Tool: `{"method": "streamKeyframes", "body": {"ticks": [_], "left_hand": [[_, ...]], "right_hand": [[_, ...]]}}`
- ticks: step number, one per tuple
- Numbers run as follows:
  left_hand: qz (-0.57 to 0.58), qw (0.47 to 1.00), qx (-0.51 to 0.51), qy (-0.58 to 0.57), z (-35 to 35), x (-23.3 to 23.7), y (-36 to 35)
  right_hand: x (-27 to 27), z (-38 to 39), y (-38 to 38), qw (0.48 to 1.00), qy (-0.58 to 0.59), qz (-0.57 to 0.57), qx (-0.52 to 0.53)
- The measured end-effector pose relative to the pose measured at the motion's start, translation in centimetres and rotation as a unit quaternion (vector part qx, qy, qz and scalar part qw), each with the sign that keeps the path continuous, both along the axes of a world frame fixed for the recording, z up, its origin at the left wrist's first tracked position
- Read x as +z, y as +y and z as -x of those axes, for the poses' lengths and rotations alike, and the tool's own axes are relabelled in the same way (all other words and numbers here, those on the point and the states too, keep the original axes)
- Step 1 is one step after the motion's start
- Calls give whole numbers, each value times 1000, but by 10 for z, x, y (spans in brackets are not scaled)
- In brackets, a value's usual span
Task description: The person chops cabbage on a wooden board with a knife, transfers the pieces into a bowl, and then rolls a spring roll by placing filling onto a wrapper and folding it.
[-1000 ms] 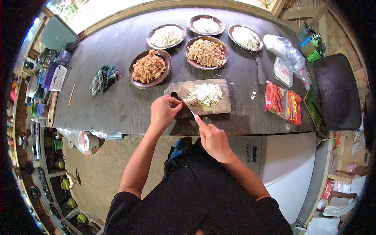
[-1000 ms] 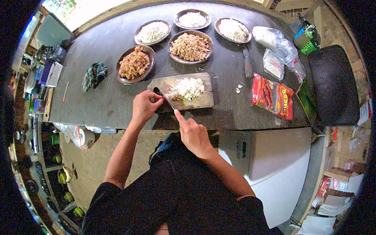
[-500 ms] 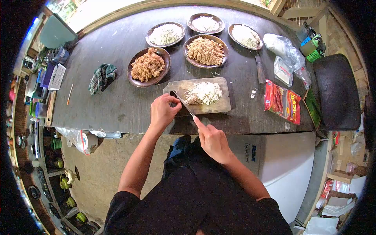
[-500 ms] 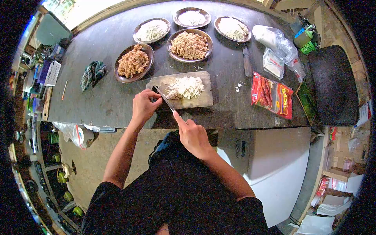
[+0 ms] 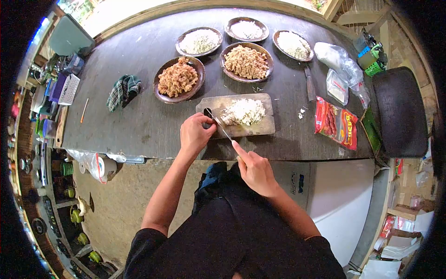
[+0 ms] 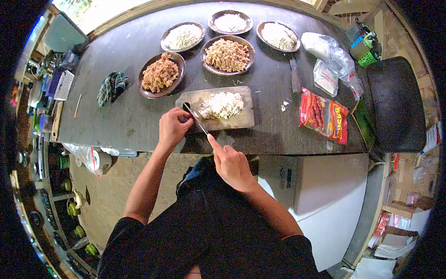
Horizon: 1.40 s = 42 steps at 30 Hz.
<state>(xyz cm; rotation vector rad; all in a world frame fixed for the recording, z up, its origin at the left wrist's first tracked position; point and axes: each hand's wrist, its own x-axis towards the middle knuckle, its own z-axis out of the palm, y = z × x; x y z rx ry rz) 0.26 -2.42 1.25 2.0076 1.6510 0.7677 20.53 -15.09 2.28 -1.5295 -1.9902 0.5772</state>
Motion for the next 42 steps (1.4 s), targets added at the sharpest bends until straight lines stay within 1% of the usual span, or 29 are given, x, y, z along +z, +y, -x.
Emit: {"method": "streamKeyframes", "body": {"ticks": [3,5,7,12,17,19,21,26,30,33,34,36,40,42], "left_hand": [[13,1000,0,-3,1,3,0],[49,999,0,-10,2,8,1],[44,999,2,-12,3,5,3],[45,999,-4,-3,3,6,7],[78,997,6,-11,1,12,4],[65,998,4,-7,1,10,4],[55,998,-1,-4,0,7,3],[12,1000,-15,17,1,3,4],[19,1000,-10,13,-1,4,2],[10,1000,-6,7,-2,6,0],[22,1000,-3,1,-2,7,0],[35,999,1,-7,-3,7,-3],[15,1000,6,-12,-4,6,-5],[16,1000,8,-17,-4,5,-6]], "right_hand": [[-1,3,2,1000,-17,0,-8],[-3,4,3,1000,-11,-1,-11],[-3,4,4,1000,-5,2,-16],[-5,8,16,999,-41,-9,-17],[-7,2,11,999,-31,-5,-21],[-5,0,8,999,-25,-4,-24],[0,-1,4,1000,-10,3,-3],[-3,3,4,1000,-25,3,-1],[-3,8,8,999,-49,-10,-7],[-6,7,12,999,-47,-4,-13],[-6,7,13,999,-46,-6,-13],[-7,5,13,999,-36,-9,-15],[-3,-2,8,1000,-17,-4,-20],[-1,-5,5,1000,-7,2,1]]}}
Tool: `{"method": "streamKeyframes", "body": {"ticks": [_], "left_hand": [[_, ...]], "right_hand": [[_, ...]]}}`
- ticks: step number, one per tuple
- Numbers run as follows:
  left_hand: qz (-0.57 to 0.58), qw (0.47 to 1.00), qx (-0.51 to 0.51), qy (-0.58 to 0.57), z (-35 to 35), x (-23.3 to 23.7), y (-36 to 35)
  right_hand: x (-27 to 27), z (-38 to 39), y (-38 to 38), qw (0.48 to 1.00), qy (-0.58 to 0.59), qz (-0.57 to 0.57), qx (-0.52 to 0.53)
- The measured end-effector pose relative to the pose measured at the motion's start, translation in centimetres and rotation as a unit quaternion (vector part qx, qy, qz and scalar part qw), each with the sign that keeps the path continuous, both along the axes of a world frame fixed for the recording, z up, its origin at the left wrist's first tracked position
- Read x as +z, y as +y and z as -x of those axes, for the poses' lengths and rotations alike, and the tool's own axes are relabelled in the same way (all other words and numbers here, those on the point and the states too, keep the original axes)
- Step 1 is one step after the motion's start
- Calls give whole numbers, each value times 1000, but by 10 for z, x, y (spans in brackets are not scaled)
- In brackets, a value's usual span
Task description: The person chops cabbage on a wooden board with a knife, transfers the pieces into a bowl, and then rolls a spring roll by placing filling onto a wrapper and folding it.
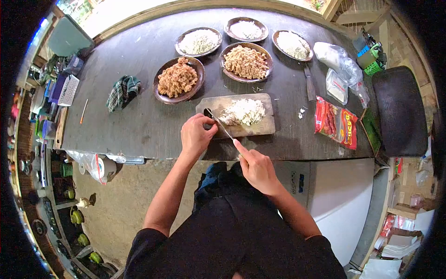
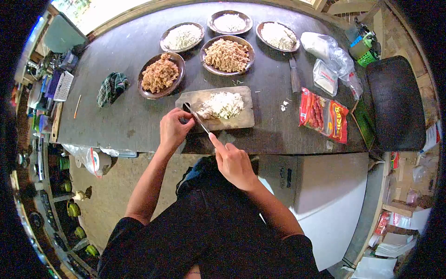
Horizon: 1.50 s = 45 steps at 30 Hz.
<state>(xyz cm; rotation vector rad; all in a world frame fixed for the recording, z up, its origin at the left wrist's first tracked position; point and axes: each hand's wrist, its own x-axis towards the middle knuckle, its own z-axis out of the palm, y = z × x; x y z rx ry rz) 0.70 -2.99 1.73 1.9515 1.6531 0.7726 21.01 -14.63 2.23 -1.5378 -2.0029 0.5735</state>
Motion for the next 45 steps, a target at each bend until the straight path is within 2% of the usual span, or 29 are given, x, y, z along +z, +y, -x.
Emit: {"method": "streamKeyframes", "body": {"ticks": [13,21,25,30,36,45], "left_hand": [[29,999,-16,11,4,4,7],[31,998,-40,32,6,5,13],[42,998,-37,31,8,7,14],[33,998,-50,28,8,5,16],[54,998,-28,23,10,3,16],[98,994,-11,41,12,2,21]], "right_hand": [[-1,2,10,999,-34,14,-6],[2,-11,6,999,45,11,18],[4,-11,9,998,49,11,25],[8,-3,13,999,-15,30,2],[-7,-4,11,1000,19,-19,-7],[2,-4,-1,1000,2,17,9]]}}
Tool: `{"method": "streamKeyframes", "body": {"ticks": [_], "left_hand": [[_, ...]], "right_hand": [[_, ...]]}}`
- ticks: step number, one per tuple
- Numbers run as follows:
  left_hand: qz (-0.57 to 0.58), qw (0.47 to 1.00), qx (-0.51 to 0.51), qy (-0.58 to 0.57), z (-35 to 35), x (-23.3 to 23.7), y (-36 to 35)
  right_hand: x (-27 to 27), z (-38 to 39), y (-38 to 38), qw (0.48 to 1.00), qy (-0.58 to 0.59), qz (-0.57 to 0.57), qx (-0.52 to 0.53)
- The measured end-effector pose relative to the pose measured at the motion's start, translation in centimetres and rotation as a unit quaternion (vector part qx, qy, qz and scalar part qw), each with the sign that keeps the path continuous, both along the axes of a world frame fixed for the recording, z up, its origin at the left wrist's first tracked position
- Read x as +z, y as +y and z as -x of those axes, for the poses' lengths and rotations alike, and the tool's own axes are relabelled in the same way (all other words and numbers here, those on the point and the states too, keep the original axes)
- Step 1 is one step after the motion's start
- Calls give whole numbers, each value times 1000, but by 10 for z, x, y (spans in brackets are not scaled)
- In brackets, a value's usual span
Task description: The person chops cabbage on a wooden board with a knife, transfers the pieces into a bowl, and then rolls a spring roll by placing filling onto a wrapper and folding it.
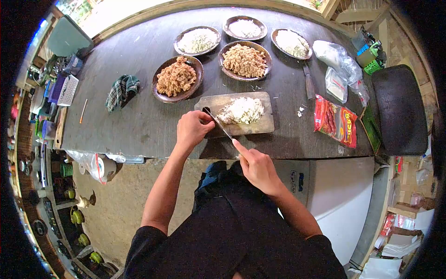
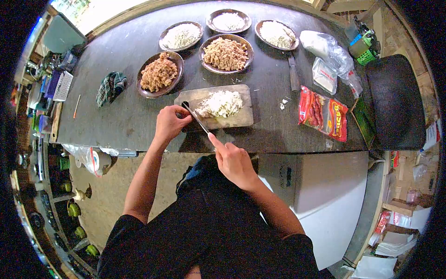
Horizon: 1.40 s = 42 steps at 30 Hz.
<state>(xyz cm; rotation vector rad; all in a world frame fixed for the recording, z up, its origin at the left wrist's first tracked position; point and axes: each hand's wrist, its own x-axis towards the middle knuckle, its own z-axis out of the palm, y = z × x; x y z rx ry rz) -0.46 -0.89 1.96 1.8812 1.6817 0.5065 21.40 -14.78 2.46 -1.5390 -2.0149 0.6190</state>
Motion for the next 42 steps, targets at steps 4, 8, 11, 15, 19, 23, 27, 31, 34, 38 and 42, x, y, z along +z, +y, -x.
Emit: {"method": "streamKeyframes", "body": {"ticks": [4,8,11,15,19,23,27,31,34,38,42], "left_hand": [[-1,1000,-4,-2,-1,1,0],[2,1000,3,-9,-3,5,-3],[-1,999,23,-24,-5,4,-7],[-9,1000,22,-18,-3,-2,-8],[-9,1000,16,6,-5,-2,-8],[-11,1000,16,2,-5,2,-9],[-8,1000,17,6,-5,9,-8],[12,1000,16,16,-4,10,-6],[-13,1000,6,13,-5,7,-8],[-33,999,6,13,-6,5,-10],[-38,999,6,12,-6,5,-10]], "right_hand": [[-1,7,3,999,-38,-6,-11],[-7,9,7,999,-35,-23,-20],[-13,7,7,999,-7,-30,-21],[-7,1,1,1000,12,-26,-9],[-2,3,-3,1000,15,-14,-6],[-5,6,0,1000,-11,-10,-8],[-5,14,2,999,-34,-7,-32],[-6,13,5,999,-43,-10,-32],[-8,7,3,999,-30,-27,-29],[-5,5,-3,1000,2,-9,-18],[-6,7,-4,999,33,-10,-9]]}}
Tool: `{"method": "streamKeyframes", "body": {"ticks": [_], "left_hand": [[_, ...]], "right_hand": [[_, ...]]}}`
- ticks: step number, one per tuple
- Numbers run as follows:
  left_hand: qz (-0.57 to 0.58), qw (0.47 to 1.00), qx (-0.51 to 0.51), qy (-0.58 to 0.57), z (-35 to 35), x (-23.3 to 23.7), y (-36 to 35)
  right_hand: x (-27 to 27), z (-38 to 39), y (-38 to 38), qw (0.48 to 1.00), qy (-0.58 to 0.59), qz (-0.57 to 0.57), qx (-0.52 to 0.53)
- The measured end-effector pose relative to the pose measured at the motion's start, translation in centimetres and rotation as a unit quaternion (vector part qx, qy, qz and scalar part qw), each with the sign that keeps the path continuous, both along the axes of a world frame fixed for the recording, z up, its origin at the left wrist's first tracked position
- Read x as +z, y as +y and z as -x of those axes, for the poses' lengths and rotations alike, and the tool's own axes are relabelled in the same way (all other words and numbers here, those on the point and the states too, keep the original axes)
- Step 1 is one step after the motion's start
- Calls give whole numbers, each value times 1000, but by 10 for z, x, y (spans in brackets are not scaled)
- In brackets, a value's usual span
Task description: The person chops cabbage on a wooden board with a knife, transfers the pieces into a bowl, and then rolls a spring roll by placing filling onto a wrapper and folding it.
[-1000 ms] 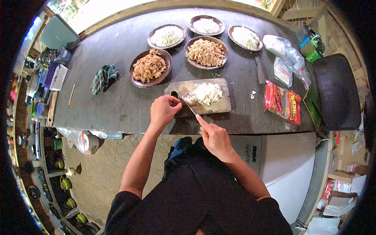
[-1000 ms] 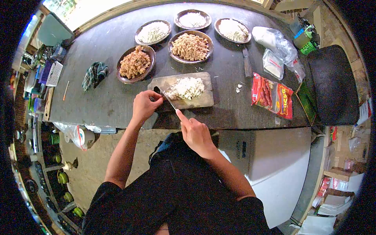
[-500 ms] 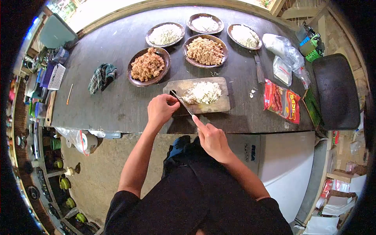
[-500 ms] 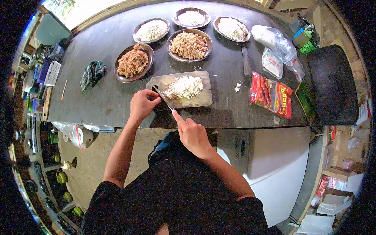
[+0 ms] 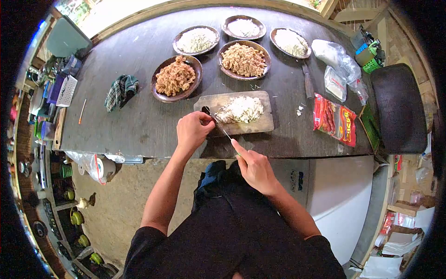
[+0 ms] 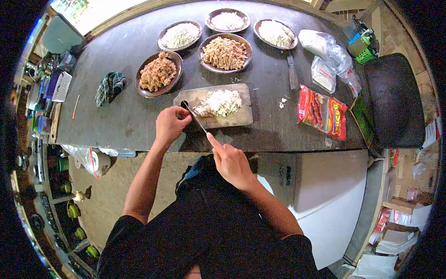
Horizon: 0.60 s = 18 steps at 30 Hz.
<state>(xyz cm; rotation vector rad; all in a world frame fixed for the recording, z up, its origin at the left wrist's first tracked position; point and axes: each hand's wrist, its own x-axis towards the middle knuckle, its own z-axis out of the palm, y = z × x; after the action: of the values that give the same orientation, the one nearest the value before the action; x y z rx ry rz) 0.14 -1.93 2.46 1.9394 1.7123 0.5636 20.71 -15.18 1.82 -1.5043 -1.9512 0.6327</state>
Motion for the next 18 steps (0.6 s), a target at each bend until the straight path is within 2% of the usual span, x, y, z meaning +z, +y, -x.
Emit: {"method": "streamKeyframes", "body": {"ticks": [10,18], "left_hand": [[-13,1000,-2,-2,-1,-1,-1],[-10,1000,14,-19,-2,-3,-3]], "right_hand": [[-3,5,14,999,-47,12,-12],[-1,-3,5,1000,16,1,3]]}}
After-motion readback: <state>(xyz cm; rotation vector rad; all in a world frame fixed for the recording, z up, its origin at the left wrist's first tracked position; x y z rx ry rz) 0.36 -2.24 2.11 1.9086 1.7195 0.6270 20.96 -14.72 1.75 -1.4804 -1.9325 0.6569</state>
